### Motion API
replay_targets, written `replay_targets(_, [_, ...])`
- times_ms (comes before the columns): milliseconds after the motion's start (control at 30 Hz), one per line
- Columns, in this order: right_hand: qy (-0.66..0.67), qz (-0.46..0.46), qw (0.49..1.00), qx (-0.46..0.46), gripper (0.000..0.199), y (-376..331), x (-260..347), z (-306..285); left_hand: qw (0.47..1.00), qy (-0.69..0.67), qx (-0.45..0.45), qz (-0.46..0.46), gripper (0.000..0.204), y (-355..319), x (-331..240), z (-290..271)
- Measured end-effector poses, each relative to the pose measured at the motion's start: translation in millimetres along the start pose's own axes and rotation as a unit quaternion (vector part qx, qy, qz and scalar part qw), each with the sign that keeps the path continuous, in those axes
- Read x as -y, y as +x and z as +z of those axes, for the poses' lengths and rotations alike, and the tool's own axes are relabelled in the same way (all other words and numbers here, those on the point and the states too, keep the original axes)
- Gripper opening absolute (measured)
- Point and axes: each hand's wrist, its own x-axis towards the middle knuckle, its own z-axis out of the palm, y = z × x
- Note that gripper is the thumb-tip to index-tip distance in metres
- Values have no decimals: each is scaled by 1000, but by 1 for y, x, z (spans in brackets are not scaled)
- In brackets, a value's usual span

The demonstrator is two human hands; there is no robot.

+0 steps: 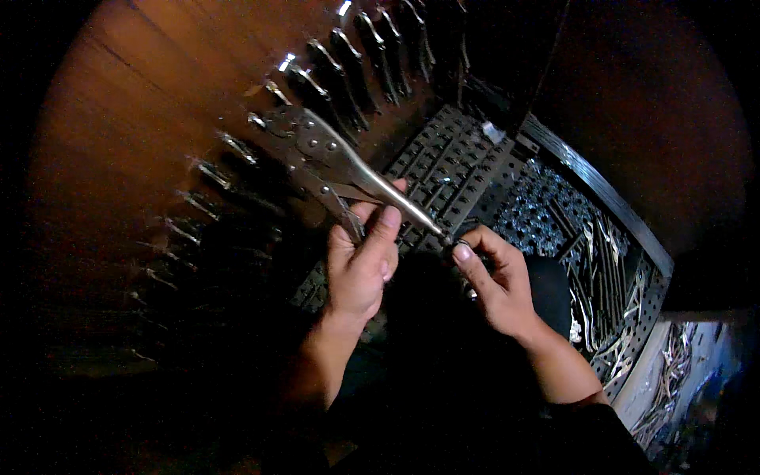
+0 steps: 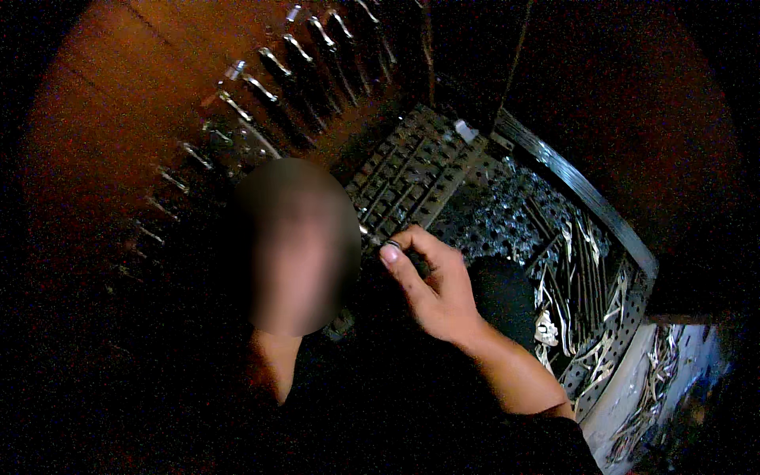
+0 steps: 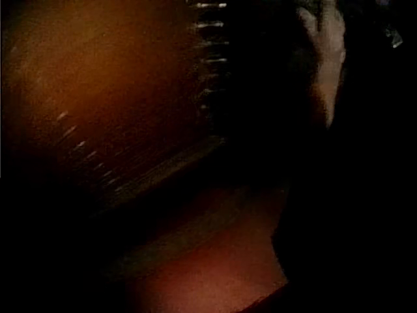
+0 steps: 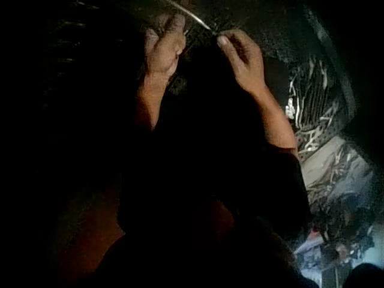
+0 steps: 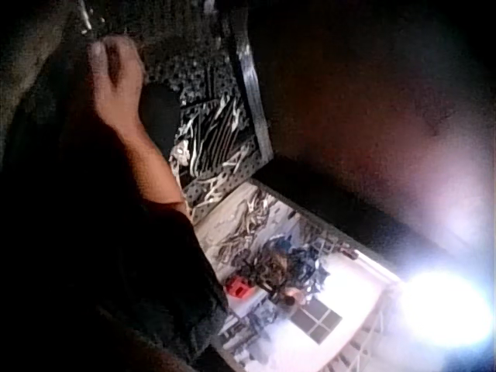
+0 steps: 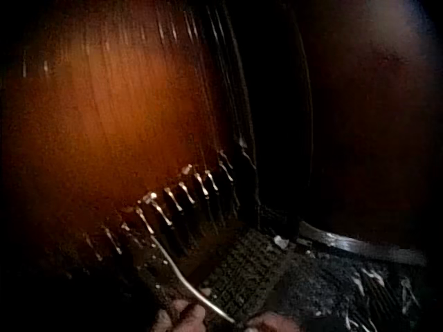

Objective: The person uses locking pliers to pick up various hand tools from a metal grate and hang them onto hooks on a wooden board.

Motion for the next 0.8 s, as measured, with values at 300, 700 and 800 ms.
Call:
replay_targets(300, [-135,-27,988,69,18,7,11,7,985,32,137,97,38,0,3,7])
replay_targets(700, [21,42,988,150,27,4,-5,11,967,-136,205,-71,50,9,-2,-5])
replay_targets(800, [13,28,985,171,30,9,-10,14,973,-144,168,-60,41,8,3,-5])
